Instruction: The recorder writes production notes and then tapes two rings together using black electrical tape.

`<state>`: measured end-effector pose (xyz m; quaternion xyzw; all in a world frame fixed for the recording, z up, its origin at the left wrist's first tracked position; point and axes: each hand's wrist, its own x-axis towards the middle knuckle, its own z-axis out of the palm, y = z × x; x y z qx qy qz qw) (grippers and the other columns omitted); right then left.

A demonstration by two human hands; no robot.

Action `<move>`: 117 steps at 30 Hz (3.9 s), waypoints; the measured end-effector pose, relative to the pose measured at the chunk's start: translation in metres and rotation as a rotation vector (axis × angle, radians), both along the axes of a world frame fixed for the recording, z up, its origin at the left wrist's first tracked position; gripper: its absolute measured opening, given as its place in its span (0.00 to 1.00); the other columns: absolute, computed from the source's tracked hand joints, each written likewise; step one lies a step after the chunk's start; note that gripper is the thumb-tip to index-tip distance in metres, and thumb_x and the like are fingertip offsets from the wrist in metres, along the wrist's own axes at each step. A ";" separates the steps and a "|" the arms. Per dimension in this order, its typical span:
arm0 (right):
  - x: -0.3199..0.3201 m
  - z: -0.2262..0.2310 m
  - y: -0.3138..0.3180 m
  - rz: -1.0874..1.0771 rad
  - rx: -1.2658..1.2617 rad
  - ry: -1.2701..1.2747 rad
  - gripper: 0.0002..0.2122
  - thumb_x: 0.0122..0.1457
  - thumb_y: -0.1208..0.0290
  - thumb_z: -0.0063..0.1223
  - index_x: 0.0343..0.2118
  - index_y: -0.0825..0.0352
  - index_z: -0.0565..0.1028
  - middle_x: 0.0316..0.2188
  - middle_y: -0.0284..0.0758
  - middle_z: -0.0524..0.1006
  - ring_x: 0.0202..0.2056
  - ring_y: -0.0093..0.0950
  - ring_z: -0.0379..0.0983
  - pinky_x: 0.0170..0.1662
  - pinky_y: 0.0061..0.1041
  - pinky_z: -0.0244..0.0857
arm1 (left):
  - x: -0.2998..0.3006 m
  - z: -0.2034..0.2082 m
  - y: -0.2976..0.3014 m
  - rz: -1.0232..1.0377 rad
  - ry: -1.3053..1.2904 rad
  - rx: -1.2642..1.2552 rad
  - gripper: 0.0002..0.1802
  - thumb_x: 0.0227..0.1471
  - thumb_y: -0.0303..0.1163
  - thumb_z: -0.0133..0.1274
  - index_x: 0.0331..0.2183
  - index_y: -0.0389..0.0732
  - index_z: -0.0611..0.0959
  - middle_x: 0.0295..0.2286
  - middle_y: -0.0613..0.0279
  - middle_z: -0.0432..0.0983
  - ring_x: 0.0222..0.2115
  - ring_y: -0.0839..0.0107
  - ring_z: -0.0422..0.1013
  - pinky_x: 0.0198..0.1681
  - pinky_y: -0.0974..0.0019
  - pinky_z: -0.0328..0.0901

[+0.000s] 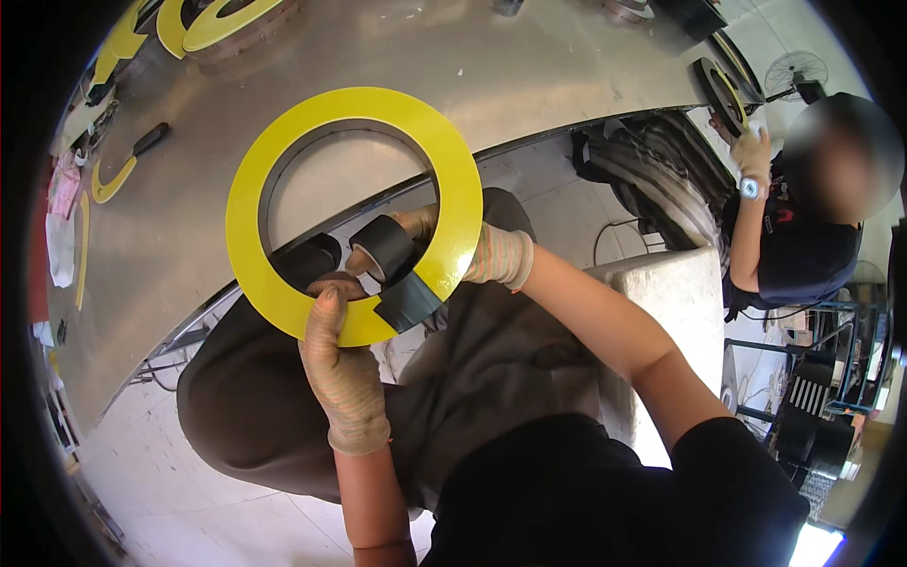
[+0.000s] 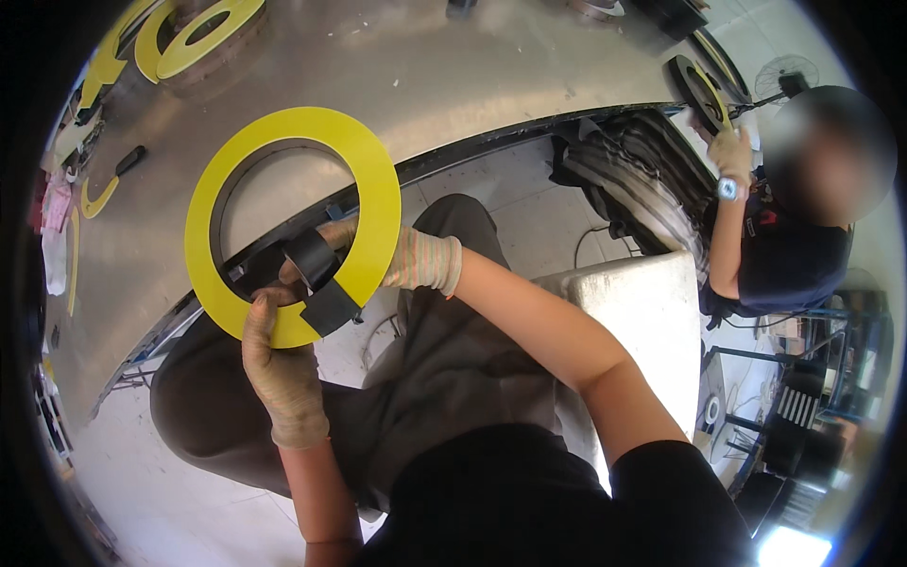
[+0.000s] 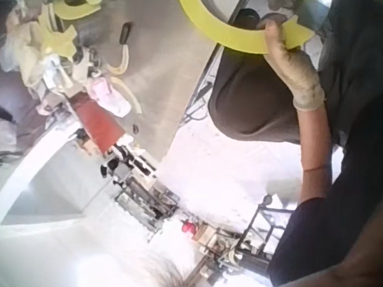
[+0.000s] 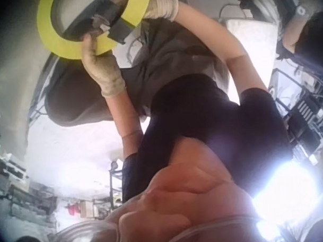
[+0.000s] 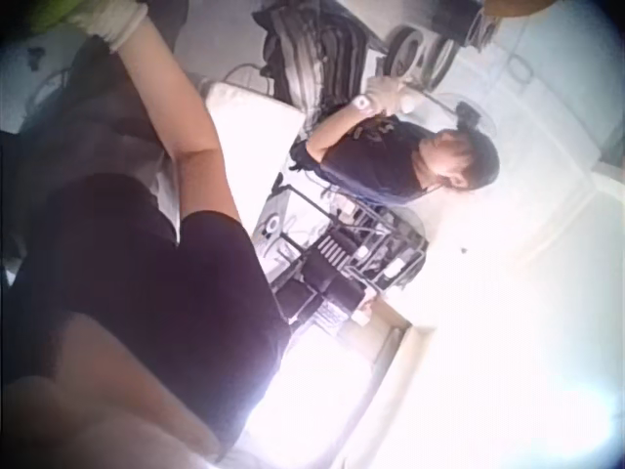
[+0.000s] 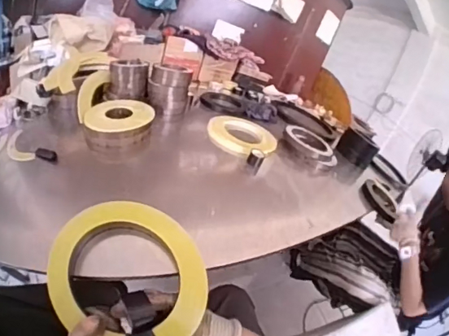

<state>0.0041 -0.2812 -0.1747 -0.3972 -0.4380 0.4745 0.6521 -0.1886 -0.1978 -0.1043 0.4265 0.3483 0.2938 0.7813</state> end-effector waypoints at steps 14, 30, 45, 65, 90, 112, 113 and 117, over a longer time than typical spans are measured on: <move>0.002 0.170 -0.050 0.103 -0.520 0.179 0.26 0.66 0.52 0.50 0.53 0.74 0.70 0.37 0.46 0.82 0.30 0.32 0.81 0.36 0.27 0.75 | -0.010 -0.002 0.005 0.013 -0.112 -0.097 0.19 0.58 0.47 0.54 0.38 0.40 0.79 0.37 0.64 0.72 0.42 0.71 0.69 0.49 0.63 0.65; -0.023 0.069 -0.027 0.106 -0.697 0.012 0.26 0.58 0.46 0.60 0.45 0.68 0.77 0.31 0.33 0.81 0.31 0.23 0.80 0.32 0.21 0.74 | 0.026 0.019 0.030 0.043 0.048 0.036 0.23 0.54 0.49 0.58 0.35 0.35 0.80 0.26 0.59 0.75 0.23 0.72 0.71 0.23 0.70 0.63; 0.023 0.104 -0.069 -0.257 -0.589 -0.119 0.19 0.66 0.59 0.52 0.47 0.73 0.76 0.41 0.35 0.78 0.41 0.21 0.73 0.47 0.21 0.66 | -0.014 0.088 0.122 0.211 0.739 1.391 0.04 0.59 0.25 0.51 0.31 0.36 0.77 0.27 0.58 0.72 0.27 0.64 0.68 0.33 0.64 0.66; -0.036 0.191 -0.055 0.226 -0.244 0.277 0.35 0.71 0.46 0.33 0.67 0.73 0.53 0.60 0.48 0.68 0.60 0.38 0.66 0.61 0.37 0.60 | -0.016 0.158 0.064 -0.465 0.572 2.010 0.17 0.45 0.27 0.58 0.41 0.41 0.83 0.43 0.56 0.79 0.33 0.62 0.77 0.28 0.63 0.71; 0.019 0.188 -0.007 -0.097 -0.240 -0.048 0.19 0.68 0.57 0.47 0.49 0.70 0.72 0.36 0.36 0.79 0.31 0.23 0.78 0.35 0.23 0.73 | 0.018 0.066 0.035 -0.513 0.532 1.725 0.29 0.42 0.37 0.67 0.47 0.40 0.79 0.42 0.56 0.73 0.45 0.52 0.68 0.50 0.51 0.62; -0.019 0.136 -0.089 0.179 -0.661 -0.068 0.18 0.67 0.57 0.45 0.46 0.69 0.76 0.23 0.33 0.75 0.18 0.20 0.70 0.23 0.21 0.63 | 0.026 -0.052 -0.001 -0.245 -0.095 0.450 0.34 0.48 0.27 0.69 0.56 0.37 0.72 0.52 0.58 0.72 0.51 0.71 0.66 0.57 0.66 0.60; -0.022 0.135 -0.085 0.164 -0.710 -0.089 0.18 0.67 0.57 0.44 0.46 0.70 0.76 0.22 0.34 0.76 0.16 0.19 0.67 0.21 0.20 0.61 | 0.023 -0.054 0.004 -0.265 -0.025 0.513 0.31 0.49 0.27 0.69 0.53 0.37 0.74 0.49 0.60 0.74 0.47 0.72 0.68 0.54 0.67 0.62; -0.027 0.125 -0.074 0.140 -0.712 -0.060 0.20 0.68 0.55 0.44 0.45 0.70 0.76 0.20 0.35 0.76 0.13 0.16 0.63 0.17 0.18 0.56 | 0.022 -0.060 0.007 -0.261 -0.006 0.595 0.26 0.49 0.26 0.68 0.49 0.36 0.78 0.42 0.62 0.77 0.42 0.73 0.70 0.52 0.66 0.64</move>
